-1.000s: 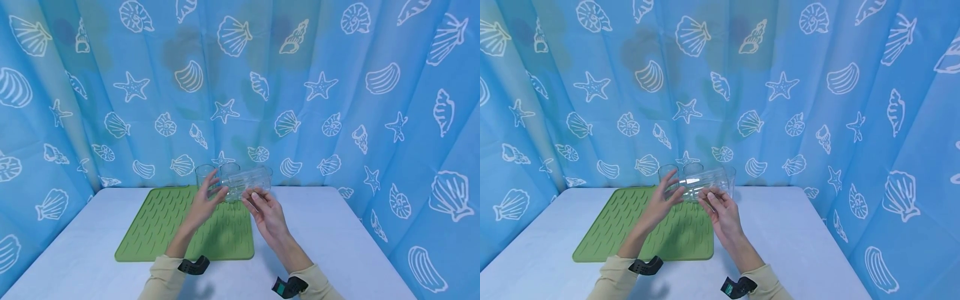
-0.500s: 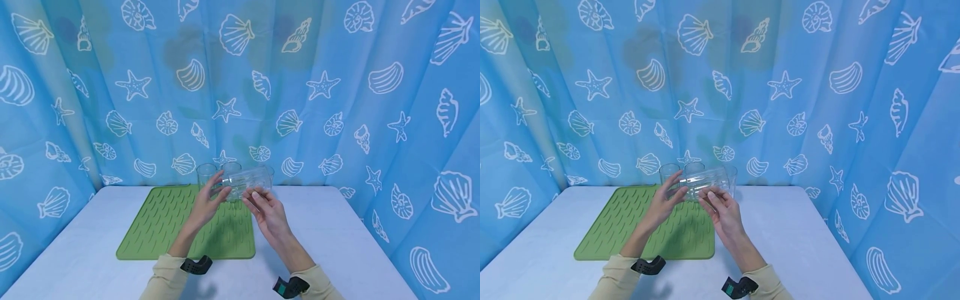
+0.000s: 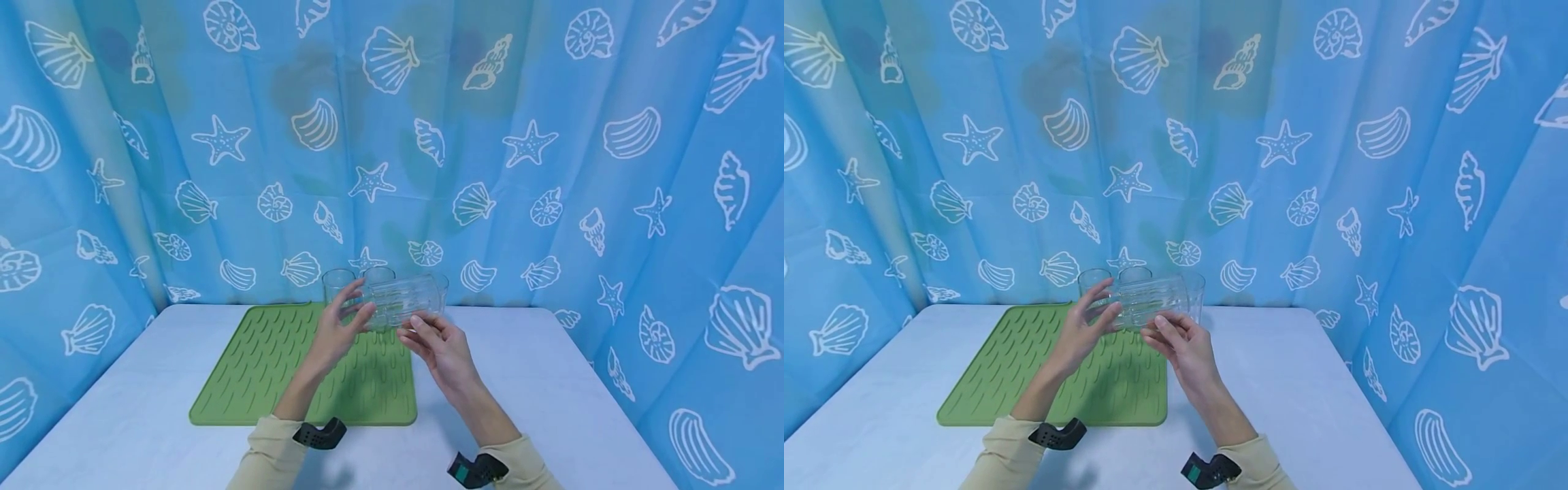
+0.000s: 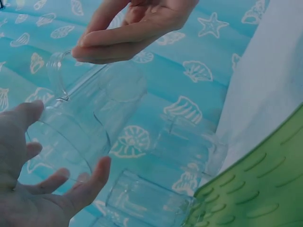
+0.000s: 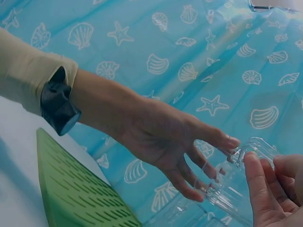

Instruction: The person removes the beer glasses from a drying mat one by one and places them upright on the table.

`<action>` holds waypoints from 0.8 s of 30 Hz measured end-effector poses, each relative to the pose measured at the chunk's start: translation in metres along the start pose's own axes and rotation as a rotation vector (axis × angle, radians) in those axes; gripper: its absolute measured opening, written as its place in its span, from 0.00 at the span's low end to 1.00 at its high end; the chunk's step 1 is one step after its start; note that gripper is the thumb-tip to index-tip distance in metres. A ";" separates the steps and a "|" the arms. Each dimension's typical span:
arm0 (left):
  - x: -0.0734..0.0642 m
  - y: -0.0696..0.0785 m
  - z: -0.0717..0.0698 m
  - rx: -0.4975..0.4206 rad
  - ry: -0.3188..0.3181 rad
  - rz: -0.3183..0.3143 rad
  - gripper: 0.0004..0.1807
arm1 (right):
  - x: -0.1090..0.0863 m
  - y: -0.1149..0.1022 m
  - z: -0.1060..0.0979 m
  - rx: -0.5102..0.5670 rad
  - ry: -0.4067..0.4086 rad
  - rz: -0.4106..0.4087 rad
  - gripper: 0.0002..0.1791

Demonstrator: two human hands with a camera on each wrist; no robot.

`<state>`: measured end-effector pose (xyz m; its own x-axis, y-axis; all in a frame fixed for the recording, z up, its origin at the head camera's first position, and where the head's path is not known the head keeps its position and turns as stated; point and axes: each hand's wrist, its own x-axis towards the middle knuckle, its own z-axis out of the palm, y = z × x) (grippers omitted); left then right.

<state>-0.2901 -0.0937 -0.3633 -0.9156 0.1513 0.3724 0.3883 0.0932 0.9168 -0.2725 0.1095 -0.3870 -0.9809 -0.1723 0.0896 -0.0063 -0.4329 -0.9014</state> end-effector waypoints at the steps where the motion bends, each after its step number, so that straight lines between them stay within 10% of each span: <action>1: 0.000 0.000 0.000 -0.011 0.005 0.000 0.32 | 0.000 0.000 0.000 -0.029 0.004 0.003 0.22; 9: 0.006 -0.011 -0.002 -0.049 0.054 0.014 0.31 | 0.005 -0.008 -0.010 -0.471 0.067 -0.150 0.23; 24: 0.008 -0.018 -0.005 0.013 0.095 0.024 0.31 | 0.002 -0.026 -0.022 -0.869 0.182 -0.452 0.13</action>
<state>-0.3053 -0.0989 -0.3759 -0.9116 0.0600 0.4067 0.4109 0.1032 0.9058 -0.2788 0.1403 -0.3725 -0.8656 0.0183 0.5005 -0.4556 0.3863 -0.8020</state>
